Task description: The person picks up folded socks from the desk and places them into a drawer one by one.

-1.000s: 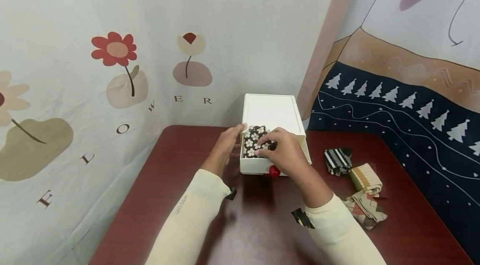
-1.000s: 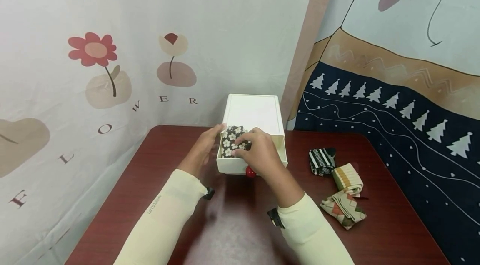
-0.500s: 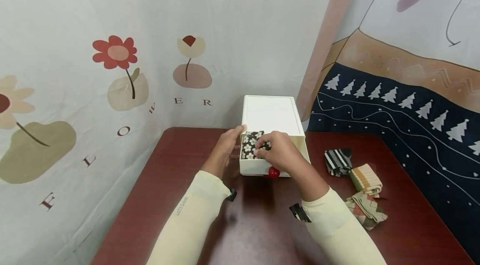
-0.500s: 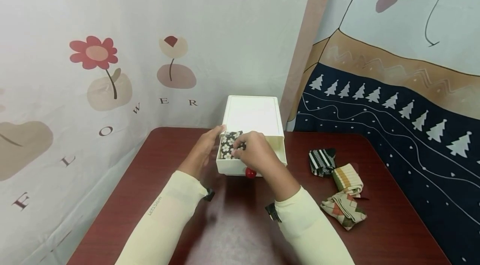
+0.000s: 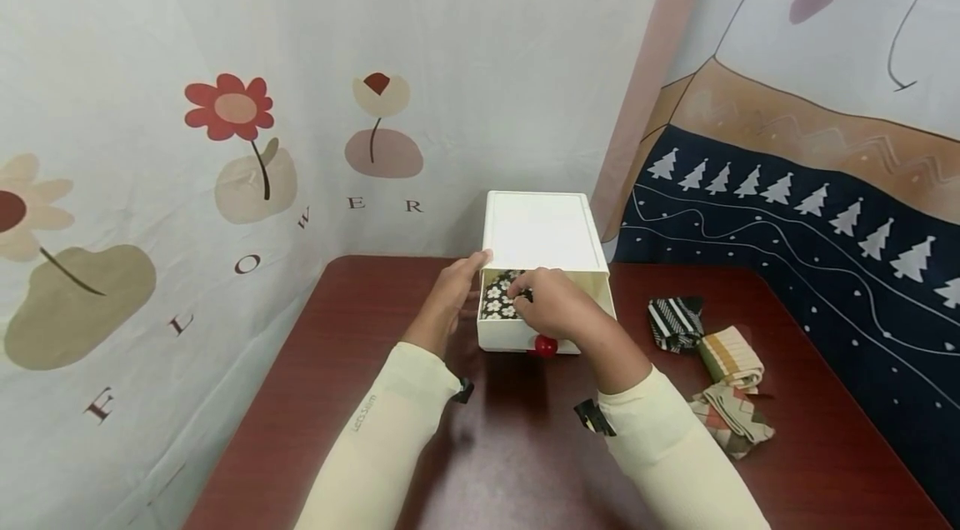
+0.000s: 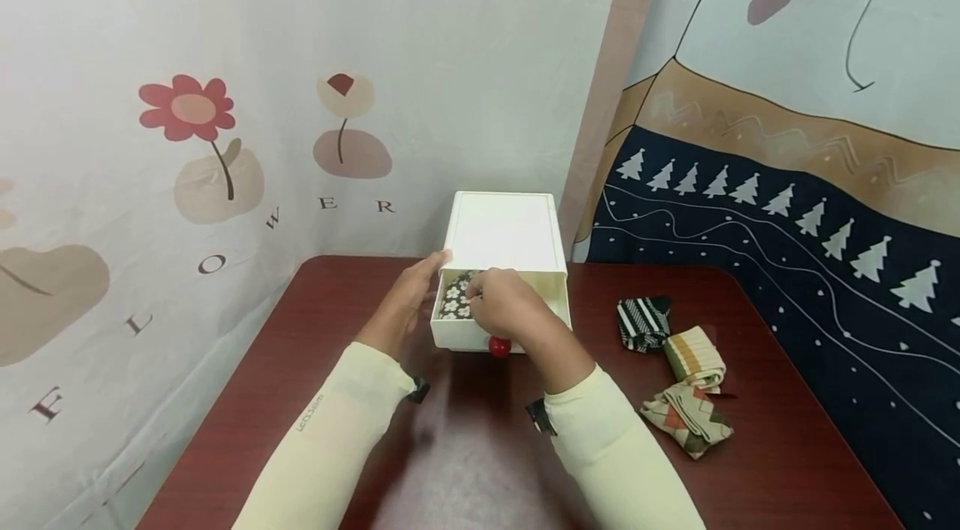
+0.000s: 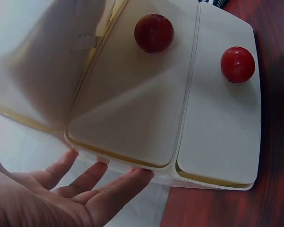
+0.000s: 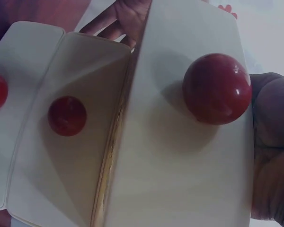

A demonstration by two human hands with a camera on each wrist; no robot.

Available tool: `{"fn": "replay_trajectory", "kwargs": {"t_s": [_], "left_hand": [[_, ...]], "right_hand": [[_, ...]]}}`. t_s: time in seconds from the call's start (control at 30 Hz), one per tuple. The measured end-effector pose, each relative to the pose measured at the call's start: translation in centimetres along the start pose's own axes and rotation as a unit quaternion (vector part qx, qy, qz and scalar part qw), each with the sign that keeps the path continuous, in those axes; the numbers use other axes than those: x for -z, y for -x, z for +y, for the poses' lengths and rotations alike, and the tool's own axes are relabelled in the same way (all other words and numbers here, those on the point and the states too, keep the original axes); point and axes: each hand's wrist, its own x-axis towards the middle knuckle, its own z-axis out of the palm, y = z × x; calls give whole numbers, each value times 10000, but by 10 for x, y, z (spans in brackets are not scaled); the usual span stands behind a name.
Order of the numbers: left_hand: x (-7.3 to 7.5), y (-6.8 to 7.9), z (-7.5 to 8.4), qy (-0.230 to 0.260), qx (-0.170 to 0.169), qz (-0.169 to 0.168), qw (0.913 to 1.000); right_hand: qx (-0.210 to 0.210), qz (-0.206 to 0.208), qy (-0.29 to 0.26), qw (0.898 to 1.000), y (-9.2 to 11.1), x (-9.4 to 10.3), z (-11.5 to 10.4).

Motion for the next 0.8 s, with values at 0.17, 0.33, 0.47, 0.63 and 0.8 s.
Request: {"fn": "replay_trajectory", "kwargs": {"t_s": [0.17,0.33,0.47,0.63,0.8], "left_hand": [[0,0,-1,-3,42,5,10000],[0,-1,-3,-18,31,2,10000],[0,-2,-3,-15,11,-3,10000],[-1,-1,-2,-35,-42,23,10000],[-1,-1,-3,6,-73,15,10000]], "right_hand": [[-15,-192,-37,9998,0,0,1],[113,-245,75,9996,1,2,3],[100,-259,87,9996,2,5,5],[41,-380,81,9992,5,8,9],[155,-249,231,9993,12,13,13]]}}
